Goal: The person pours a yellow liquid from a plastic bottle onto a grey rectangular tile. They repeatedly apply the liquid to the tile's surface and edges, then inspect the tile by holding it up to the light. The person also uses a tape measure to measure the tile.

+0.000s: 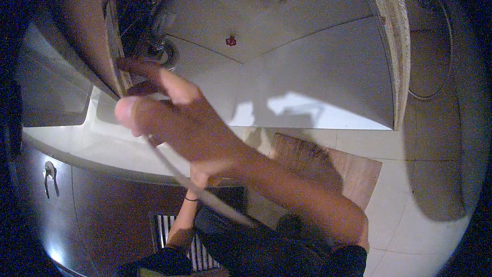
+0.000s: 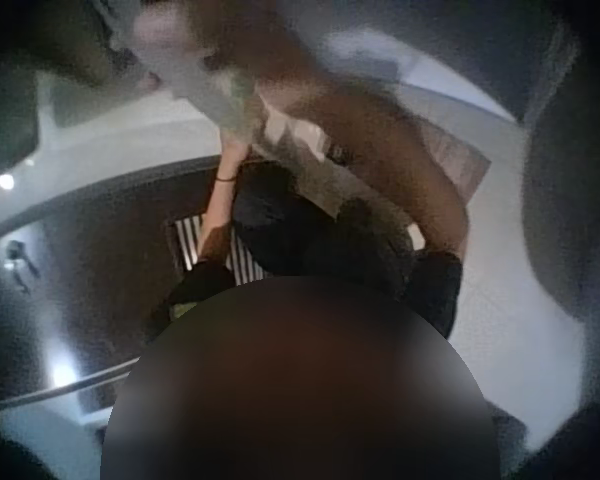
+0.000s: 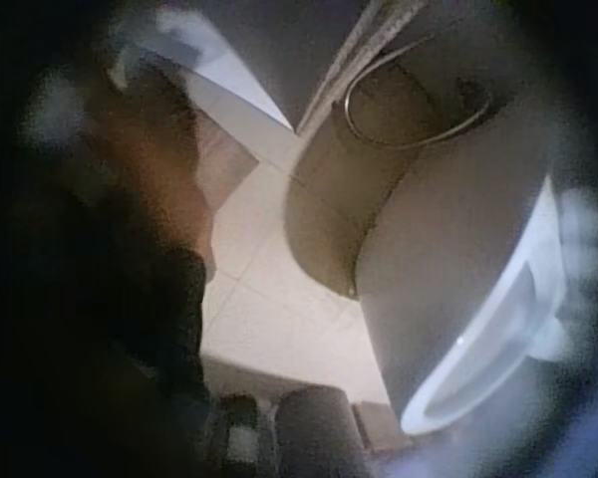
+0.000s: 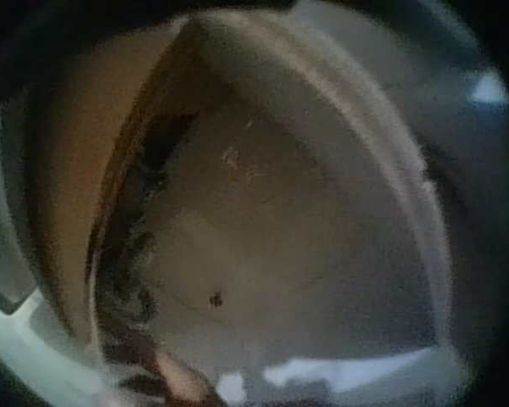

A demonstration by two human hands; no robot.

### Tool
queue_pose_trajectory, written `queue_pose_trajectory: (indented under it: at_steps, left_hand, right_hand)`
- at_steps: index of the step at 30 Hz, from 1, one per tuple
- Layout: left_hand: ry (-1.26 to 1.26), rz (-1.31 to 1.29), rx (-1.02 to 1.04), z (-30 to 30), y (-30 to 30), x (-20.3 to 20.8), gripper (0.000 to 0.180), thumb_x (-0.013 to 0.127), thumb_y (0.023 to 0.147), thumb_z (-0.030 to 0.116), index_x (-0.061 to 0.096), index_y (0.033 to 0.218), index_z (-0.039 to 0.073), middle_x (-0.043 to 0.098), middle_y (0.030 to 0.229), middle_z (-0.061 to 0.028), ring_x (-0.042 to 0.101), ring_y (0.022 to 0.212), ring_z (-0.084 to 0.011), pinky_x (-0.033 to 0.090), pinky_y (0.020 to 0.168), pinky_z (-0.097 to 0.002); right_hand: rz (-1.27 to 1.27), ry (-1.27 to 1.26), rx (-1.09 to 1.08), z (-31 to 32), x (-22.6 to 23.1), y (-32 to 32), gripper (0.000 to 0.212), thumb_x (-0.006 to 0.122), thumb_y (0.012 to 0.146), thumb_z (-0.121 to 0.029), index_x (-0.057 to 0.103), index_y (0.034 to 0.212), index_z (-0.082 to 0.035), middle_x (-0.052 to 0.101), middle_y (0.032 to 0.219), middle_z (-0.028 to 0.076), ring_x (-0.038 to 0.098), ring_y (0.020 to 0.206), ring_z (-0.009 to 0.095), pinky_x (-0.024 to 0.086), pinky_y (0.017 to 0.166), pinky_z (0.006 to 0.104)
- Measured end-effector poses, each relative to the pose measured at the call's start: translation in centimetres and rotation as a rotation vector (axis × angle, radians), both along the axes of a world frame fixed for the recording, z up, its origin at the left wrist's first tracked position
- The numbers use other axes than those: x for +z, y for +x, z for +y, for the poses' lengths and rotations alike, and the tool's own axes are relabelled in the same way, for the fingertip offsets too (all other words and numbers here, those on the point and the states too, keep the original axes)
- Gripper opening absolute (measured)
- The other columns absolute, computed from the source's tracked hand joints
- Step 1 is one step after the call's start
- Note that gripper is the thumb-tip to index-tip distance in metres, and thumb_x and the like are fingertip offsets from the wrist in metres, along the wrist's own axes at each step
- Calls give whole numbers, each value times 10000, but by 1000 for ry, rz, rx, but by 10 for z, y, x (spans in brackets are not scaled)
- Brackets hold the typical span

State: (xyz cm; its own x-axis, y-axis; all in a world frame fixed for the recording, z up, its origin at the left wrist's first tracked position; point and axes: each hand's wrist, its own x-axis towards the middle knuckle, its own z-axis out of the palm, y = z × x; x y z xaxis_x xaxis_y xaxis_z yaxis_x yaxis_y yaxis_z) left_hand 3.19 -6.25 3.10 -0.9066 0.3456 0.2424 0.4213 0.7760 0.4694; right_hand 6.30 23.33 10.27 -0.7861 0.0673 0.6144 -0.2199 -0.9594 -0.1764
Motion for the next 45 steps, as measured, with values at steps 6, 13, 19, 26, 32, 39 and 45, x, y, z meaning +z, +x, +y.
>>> queue_pose_trajectory:
  at_steps: [6,13,19,26,32,39,45]
  left_hand:
    - [47,-63,3,-17,-5,-6,398,731,788,139,566,1110,-27,663,1002,-102,615,941,-191,481,864,-344]
    - [57,-75,-60,11,0,12,401,720,793,130,561,1123,-34,666,1023,-108,619,970,-202,476,887,-352]
    - [68,-271,82,15,-5,8,402,702,755,81,564,1114,-34,662,1028,-98,617,963,-196,474,890,-347]
    - [-13,-236,51,18,-1,11,490,720,766,155,539,1174,-47,634,1109,-131,598,1048,-240,454,931,-359]
    - [-36,-227,-3,10,-9,4,526,722,776,176,521,1205,-50,613,1158,-149,579,1096,-254,441,954,-364]
    - [-48,-199,-18,12,-3,4,541,723,781,183,511,1220,-51,599,1184,-156,566,1121,-260,432,966,-367]
    - [-71,-186,-26,14,-8,-3,554,723,785,189,502,1233,-51,587,1207,-163,554,1143,-265,425,977,-368]
  right_hand:
    - [32,85,32,-24,2,34,716,686,877,-323,367,1460,-56,549,1212,117,597,965,183,496,801,304]
    - [-33,-74,7,0,-15,6,717,620,889,-338,326,1480,-57,545,1278,110,621,960,190,500,824,353]
    - [30,-119,110,32,-21,13,664,579,924,-329,347,1475,-39,581,1253,93,624,942,173,527,779,311]
    - [55,-37,97,39,-11,16,1033,670,791,-541,203,1476,75,347,1418,370,609,1090,405,575,827,430]
    - [-19,82,-65,31,13,25,905,682,847,-417,233,1504,15,395,1454,230,611,1111,307,530,887,395]
    - [-1,45,-109,-1,20,56,815,711,881,-349,288,1512,-54,467,1368,183,601,1042,234,516,863,322]
    - [-109,-38,159,10,-22,42,854,632,841,-481,310,1480,-14,484,1365,151,604,1037,235,489,886,352]
